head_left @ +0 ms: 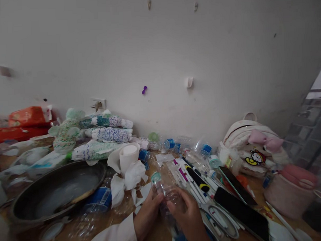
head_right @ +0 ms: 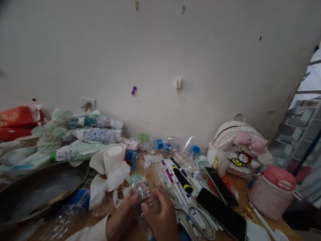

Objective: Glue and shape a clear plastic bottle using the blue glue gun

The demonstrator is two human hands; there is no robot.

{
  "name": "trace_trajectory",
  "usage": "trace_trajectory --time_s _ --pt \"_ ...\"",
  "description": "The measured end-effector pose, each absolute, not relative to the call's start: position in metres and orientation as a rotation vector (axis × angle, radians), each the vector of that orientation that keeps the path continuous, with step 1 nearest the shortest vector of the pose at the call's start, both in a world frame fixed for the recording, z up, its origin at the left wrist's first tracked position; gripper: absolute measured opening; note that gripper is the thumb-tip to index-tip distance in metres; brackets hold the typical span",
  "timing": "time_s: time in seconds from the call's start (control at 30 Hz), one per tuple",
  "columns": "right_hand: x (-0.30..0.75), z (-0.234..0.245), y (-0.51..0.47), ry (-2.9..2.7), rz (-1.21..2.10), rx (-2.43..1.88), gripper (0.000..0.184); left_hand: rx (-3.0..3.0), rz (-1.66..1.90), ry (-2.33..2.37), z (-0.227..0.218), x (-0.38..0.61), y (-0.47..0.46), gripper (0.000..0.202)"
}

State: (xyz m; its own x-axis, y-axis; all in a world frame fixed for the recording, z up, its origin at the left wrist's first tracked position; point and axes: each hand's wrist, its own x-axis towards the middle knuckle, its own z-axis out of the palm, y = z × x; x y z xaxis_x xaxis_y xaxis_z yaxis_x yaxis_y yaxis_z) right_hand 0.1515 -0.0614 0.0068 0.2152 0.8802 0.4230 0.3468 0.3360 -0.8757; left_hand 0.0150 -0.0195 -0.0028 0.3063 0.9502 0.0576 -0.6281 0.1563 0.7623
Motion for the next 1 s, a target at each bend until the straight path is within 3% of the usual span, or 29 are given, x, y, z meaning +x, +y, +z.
trace_trajectory --time_s 0.2,0.5,0.8,1.0 --pt "0.149 -0.016 -0.053 -1.244 0.594 -1.277 0.047 0.794 1.237 0.592 -0.012 0.014 -0.013 0.061" --pt "0.149 -0.004 -0.058 -1.39 0.519 -1.163 0.022 0.787 1.255 0.616 0.001 0.013 -0.02 0.058" --pt "0.151 -0.006 -0.053 -1.611 0.346 -1.309 0.042 0.811 1.283 0.653 -0.008 0.012 -0.019 0.05" --pt "0.151 0.0 -0.053 -1.697 0.32 -1.301 0.036 0.797 1.305 0.717 -0.014 0.013 -0.019 0.056"
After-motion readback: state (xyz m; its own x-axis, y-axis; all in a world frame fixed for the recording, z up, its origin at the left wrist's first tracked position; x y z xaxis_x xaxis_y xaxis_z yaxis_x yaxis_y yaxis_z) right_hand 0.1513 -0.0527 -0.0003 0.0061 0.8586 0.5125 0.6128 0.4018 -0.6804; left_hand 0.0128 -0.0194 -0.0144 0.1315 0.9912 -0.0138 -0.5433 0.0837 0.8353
